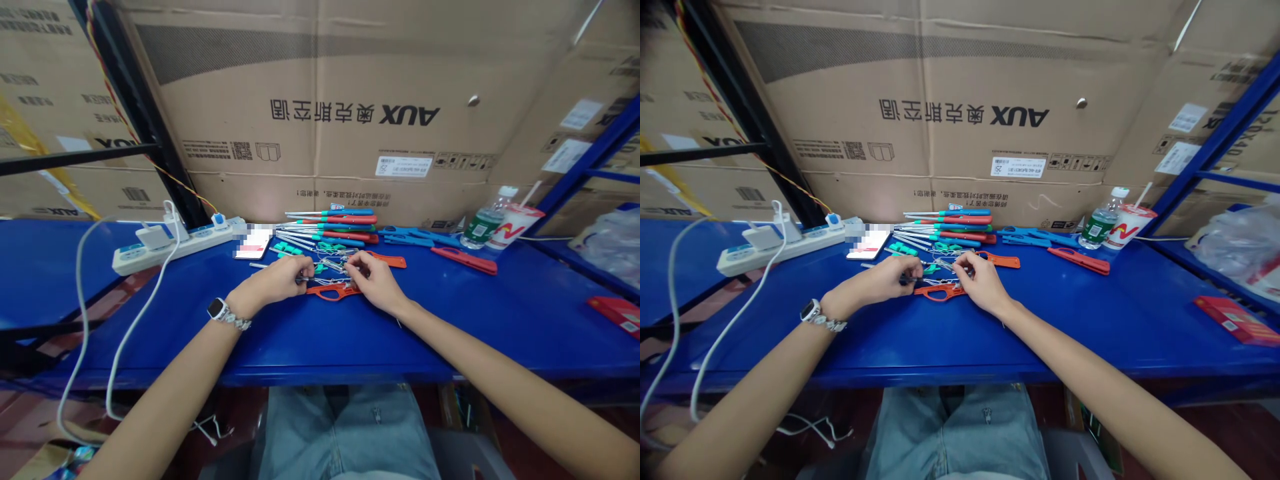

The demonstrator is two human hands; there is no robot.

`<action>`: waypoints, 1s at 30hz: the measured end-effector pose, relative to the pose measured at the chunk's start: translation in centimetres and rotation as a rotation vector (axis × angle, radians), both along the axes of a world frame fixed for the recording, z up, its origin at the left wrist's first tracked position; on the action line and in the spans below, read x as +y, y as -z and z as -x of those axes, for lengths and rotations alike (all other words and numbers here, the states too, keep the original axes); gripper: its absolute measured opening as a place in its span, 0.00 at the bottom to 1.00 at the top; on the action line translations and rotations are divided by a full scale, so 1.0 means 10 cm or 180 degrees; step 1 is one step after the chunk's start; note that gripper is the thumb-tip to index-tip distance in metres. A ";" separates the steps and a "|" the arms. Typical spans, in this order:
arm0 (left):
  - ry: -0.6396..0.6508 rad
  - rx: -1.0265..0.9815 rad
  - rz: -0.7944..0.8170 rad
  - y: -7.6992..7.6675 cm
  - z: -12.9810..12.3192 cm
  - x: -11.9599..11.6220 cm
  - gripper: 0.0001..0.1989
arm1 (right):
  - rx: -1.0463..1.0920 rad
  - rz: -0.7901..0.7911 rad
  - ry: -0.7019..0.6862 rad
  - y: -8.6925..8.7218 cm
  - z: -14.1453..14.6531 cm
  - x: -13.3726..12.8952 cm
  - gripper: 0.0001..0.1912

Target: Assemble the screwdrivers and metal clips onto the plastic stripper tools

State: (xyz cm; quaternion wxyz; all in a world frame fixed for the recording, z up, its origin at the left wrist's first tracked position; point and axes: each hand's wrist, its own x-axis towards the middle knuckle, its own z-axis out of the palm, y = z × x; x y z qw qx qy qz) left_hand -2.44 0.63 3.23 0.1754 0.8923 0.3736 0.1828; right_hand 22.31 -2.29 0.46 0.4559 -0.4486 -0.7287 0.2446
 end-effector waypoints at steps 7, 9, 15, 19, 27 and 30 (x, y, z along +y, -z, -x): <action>0.0083 -0.0268 0.0169 -0.03 0.04 0.02 0.04 | 0.0014 -0.0268 0.0061 -0.05 -0.02 -0.01 0.10; 0.0093 -0.0285 0.0111 -0.02 0.04 0.03 0.04 | 0.0026 -0.0325 0.0047 -0.07 -0.03 -0.01 0.10; 0.0182 -0.0325 0.0092 -0.03 0.02 0.00 0.03 | -0.0016 -0.0381 -0.0013 -0.08 -0.04 0.01 0.10; 0.0225 -0.0295 -0.0076 -0.07 -0.01 -0.03 0.04 | 0.0000 -0.0391 0.0016 -0.08 0.00 -0.02 0.09; 0.0401 -0.0423 -0.0251 -0.02 -0.04 -0.02 0.08 | -0.0035 -0.0588 0.0132 -0.07 0.13 -0.06 0.08; 0.0473 -0.0439 -0.0197 -0.03 -0.06 -0.03 0.11 | -0.0125 -0.0667 0.0261 -0.05 0.16 -0.06 0.08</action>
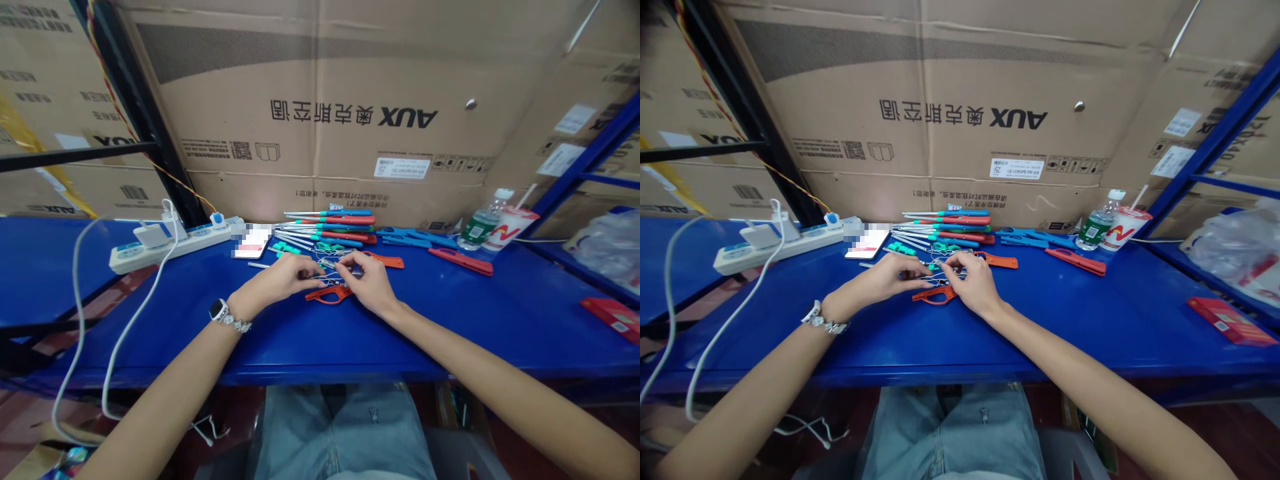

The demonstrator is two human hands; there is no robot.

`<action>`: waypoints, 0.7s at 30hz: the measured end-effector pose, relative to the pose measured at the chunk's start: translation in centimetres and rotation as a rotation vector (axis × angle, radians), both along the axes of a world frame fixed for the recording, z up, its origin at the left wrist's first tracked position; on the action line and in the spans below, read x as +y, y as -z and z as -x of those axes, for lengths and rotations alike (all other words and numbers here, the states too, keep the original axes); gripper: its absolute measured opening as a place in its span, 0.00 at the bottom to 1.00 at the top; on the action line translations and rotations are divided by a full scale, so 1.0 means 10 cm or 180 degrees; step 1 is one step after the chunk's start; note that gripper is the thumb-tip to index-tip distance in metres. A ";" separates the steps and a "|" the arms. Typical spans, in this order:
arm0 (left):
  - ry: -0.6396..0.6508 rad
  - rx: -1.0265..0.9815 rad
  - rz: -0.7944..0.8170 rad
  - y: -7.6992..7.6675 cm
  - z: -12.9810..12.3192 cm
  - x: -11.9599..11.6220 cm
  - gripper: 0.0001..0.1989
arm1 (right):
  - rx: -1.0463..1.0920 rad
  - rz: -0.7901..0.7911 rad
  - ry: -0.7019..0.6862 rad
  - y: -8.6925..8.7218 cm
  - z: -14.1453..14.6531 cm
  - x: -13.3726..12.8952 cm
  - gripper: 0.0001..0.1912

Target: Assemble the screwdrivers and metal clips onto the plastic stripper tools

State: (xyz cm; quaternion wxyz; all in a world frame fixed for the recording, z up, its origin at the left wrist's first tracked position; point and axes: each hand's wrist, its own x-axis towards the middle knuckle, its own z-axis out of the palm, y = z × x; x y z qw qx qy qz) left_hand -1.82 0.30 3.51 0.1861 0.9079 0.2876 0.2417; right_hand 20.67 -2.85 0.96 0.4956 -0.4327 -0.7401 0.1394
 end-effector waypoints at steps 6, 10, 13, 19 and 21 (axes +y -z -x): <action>0.0067 0.0088 0.0222 -0.04 -0.04 -0.06 0.13 | -0.0001 0.0057 -0.0154 -0.04 0.00 -0.03 0.10; 0.0069 0.0138 0.0377 -0.07 -0.06 -0.11 0.13 | -0.0123 0.0375 -0.0594 -0.14 -0.13 -0.08 0.09; 0.0113 0.0235 0.0425 -0.07 -0.06 -0.13 0.12 | -0.0458 0.0594 -0.0879 -0.16 -0.27 -0.11 0.09; 0.0129 0.0341 0.0478 -0.04 -0.08 -0.14 0.13 | -0.0561 0.0775 -0.1038 -0.13 -0.34 -0.10 0.10; 0.0097 0.0343 0.0501 -0.04 -0.09 -0.14 0.13 | -0.0539 0.0881 -0.1018 -0.15 -0.32 -0.08 0.09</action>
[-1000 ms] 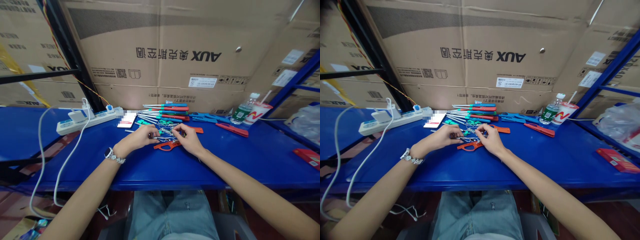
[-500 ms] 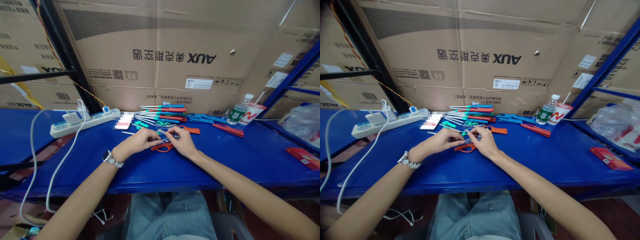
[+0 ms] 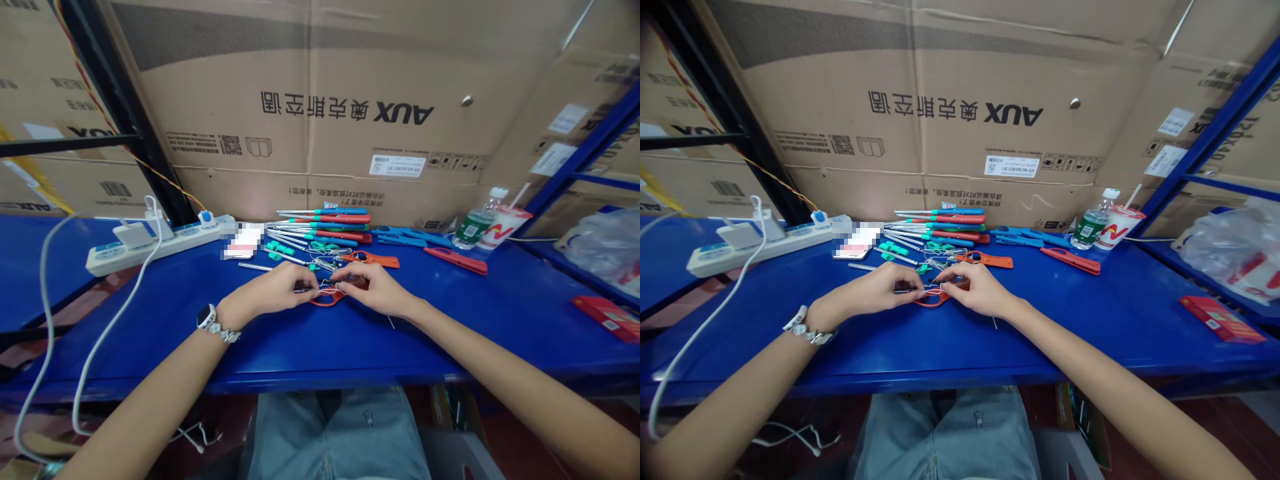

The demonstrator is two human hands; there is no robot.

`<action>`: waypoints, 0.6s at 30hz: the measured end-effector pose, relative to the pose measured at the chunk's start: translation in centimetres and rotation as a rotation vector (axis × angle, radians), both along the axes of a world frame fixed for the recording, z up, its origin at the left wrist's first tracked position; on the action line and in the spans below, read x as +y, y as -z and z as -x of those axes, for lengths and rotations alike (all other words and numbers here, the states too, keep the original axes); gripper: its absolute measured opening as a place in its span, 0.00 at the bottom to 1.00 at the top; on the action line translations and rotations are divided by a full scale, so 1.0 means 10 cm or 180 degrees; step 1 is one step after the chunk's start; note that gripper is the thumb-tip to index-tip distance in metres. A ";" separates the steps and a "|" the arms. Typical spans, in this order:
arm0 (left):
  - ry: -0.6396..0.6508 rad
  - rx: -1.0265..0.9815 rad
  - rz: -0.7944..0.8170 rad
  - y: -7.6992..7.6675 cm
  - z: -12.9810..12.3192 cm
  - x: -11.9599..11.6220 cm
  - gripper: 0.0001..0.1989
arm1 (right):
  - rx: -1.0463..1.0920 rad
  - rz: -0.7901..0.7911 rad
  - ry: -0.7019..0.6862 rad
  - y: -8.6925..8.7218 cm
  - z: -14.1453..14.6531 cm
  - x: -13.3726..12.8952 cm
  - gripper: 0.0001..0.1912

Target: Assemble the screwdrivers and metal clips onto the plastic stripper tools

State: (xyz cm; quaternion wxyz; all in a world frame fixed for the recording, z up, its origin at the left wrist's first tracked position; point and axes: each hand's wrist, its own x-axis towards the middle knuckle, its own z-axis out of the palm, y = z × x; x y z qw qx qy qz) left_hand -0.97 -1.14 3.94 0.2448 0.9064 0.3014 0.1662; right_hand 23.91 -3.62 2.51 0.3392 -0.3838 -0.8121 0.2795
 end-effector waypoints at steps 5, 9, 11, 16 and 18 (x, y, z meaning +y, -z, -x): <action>-0.0077 0.0012 -0.0001 0.00 0.00 0.00 0.12 | -0.0265 -0.0221 -0.0078 -0.09 0.00 0.09 0.07; -0.0156 0.0071 -0.0081 0.01 -0.01 -0.01 0.13 | -0.0714 -0.0757 -0.0086 -0.11 -0.02 0.10 0.06; -0.0217 0.0055 -0.0339 0.01 -0.04 -0.03 0.17 | -0.0824 -0.0930 -0.0038 -0.10 -0.02 0.08 0.07; -0.0244 0.0139 -0.0713 0.08 -0.11 -0.05 0.19 | -0.0756 -0.1050 0.0018 -0.05 -0.01 0.05 0.07; -0.0234 0.0163 -0.0671 0.12 -0.13 -0.04 0.16 | -0.0686 -0.1021 0.0019 -0.03 -0.02 0.05 0.07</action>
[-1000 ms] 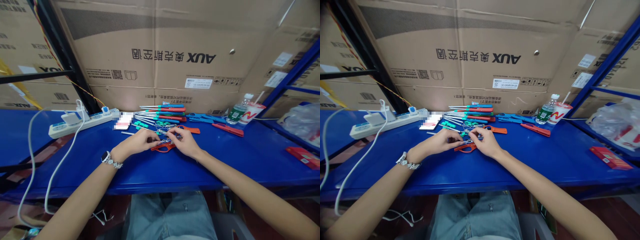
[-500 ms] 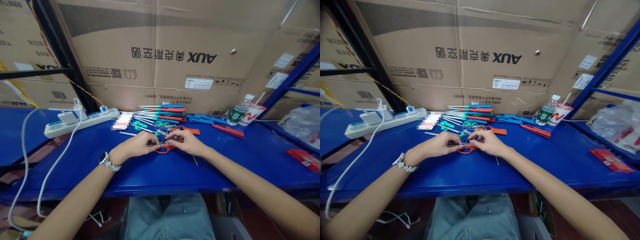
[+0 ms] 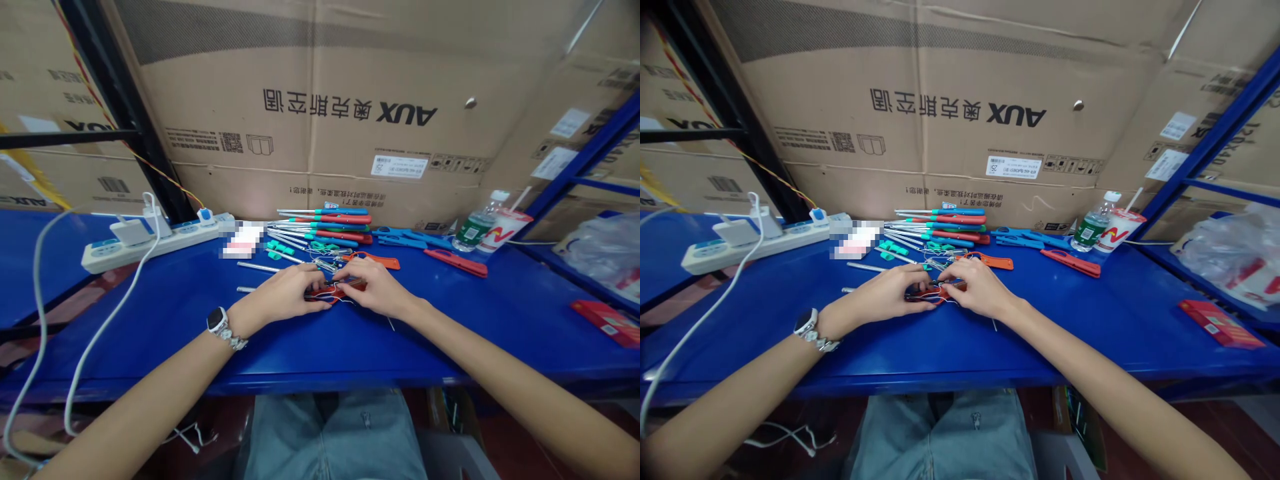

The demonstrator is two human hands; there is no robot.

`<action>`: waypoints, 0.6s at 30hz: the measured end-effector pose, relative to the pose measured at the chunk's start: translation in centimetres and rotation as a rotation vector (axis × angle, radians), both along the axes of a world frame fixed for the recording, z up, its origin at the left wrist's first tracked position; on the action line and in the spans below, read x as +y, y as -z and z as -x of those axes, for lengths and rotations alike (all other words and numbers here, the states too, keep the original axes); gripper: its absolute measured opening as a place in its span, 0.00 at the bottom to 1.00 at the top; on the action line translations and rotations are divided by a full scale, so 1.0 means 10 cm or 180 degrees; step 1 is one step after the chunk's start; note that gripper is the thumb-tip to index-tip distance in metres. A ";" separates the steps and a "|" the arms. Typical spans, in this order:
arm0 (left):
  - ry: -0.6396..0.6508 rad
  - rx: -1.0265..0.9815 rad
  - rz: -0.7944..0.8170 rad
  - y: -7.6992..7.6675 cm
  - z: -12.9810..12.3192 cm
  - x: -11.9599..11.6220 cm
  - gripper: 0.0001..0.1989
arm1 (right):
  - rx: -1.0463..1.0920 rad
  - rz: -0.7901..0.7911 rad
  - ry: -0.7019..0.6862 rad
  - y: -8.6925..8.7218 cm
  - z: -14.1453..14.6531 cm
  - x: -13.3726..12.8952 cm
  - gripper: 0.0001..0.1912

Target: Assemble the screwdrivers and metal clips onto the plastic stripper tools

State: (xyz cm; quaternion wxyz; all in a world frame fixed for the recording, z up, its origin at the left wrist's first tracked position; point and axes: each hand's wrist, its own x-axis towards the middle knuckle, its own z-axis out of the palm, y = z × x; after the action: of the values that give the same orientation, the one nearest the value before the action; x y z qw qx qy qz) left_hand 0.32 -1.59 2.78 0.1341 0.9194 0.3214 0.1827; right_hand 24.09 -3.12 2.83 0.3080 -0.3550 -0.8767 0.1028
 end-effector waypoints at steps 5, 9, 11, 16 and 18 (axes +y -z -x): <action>0.0023 -0.0116 0.0088 0.04 0.00 0.02 0.12 | -0.0133 0.0154 -0.0114 0.00 -0.05 0.02 0.06; 0.0109 -0.0097 0.0120 0.04 0.00 0.01 0.11 | -0.0174 0.0235 -0.0217 -0.01 -0.08 0.02 0.05; 0.0142 -0.0092 0.0045 0.02 0.00 0.01 0.12 | -0.0160 0.0182 -0.0209 0.00 -0.08 0.01 0.04; 0.0234 -0.0325 -0.0196 0.01 -0.03 0.02 0.15 | -0.0062 -0.0026 -0.0198 0.04 -0.02 0.01 0.04; 0.0234 -0.0411 -0.0176 0.01 -0.05 0.03 0.14 | 0.0004 -0.0057 -0.0155 0.05 -0.01 0.01 0.04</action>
State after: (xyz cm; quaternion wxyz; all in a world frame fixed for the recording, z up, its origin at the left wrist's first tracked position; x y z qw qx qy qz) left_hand 0.77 -1.30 2.65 0.1357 0.9203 0.2728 0.2454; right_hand 24.15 -3.02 2.34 0.3092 -0.3307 -0.8857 0.1026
